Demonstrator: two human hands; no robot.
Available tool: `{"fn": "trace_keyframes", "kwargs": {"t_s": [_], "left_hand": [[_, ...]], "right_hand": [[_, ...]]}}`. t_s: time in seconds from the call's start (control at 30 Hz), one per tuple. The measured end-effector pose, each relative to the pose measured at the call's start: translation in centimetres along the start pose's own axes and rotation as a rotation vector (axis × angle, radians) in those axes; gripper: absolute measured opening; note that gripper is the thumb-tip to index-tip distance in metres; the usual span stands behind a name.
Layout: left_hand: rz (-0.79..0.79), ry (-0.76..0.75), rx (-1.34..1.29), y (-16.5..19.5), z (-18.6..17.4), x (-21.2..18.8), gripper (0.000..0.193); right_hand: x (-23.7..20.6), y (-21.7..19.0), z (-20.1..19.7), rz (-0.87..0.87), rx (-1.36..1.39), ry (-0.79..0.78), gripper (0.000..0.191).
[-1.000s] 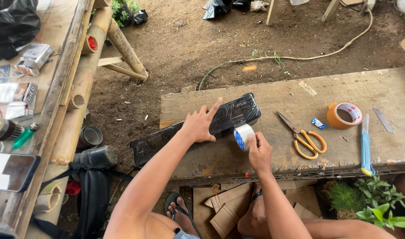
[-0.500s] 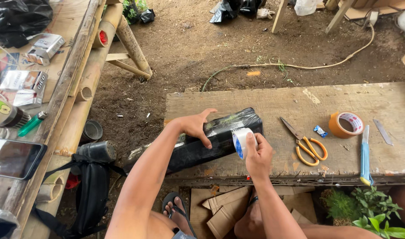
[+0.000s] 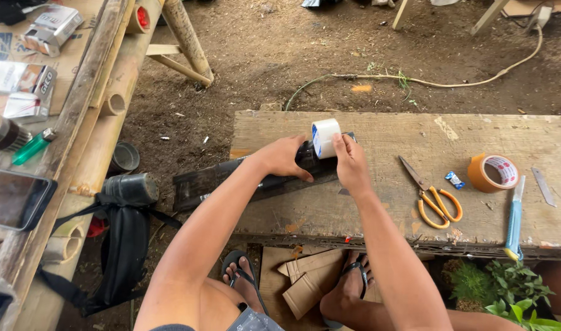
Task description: The person wraps a rectangular object in black plastic and secures it with clear packing tape. They repeatedly rotate the object, apply tape along its length, and smooth the tape to ensure it adheres.
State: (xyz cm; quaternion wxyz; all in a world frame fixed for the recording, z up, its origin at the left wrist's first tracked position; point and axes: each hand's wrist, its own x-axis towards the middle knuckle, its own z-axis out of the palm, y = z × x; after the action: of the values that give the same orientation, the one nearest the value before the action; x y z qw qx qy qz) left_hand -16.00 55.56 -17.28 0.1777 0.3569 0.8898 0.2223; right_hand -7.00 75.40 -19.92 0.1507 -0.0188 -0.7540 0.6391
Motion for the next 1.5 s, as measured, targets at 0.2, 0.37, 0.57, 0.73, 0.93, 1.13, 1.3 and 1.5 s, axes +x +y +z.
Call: {"fn": "trace_keyframes", "kwargs": {"t_s": [0.2, 0.37, 0.57, 0.73, 0.93, 1.13, 1.3, 1.5], "left_hand": [[-0.118, -0.047, -0.004, 2.7, -1.4, -2.2, 0.089], [-0.108, -0.024, 0.073, 3.2, -1.0, -2.6, 0.09], [-0.079, 0.007, 0.075, 1.8, 0.1, -2.0, 0.094], [-0.046, 0.033, 0.055, 1.4, 0.3, -1.8, 0.098], [-0.145, -0.1, 0.169, 1.5, 0.8, -1.3, 0.106], [-0.072, 0.268, 0.195, 3.9, 4.8, 3.4, 0.088], [-0.246, 0.329, 0.255, 7.0, 7.1, 5.8, 0.098], [-0.19, 0.229, 0.208, 7.4, 4.7, 4.9, 0.104]], "right_hand": [[-1.7, -1.2, -0.4, 0.064, -0.203, 0.013, 0.041], [-3.7, -3.2, -0.1, 0.022, -0.281, 0.113, 0.038], [-6.8, -4.2, -0.8, 0.089, -0.267, 0.146, 0.036], [-8.4, -3.4, -0.6, 0.126, -0.279, 0.213, 0.037], [-9.6, -2.3, -0.4, 0.194, -0.358, 0.19, 0.035], [-9.9, -1.5, -0.6, 0.234, -0.408, 0.159, 0.037], [-9.9, -0.4, -1.0, 0.202, -0.349, 0.129, 0.039], [-10.3, -0.3, -1.0, 0.222, -0.308, 0.098, 0.041]]}}
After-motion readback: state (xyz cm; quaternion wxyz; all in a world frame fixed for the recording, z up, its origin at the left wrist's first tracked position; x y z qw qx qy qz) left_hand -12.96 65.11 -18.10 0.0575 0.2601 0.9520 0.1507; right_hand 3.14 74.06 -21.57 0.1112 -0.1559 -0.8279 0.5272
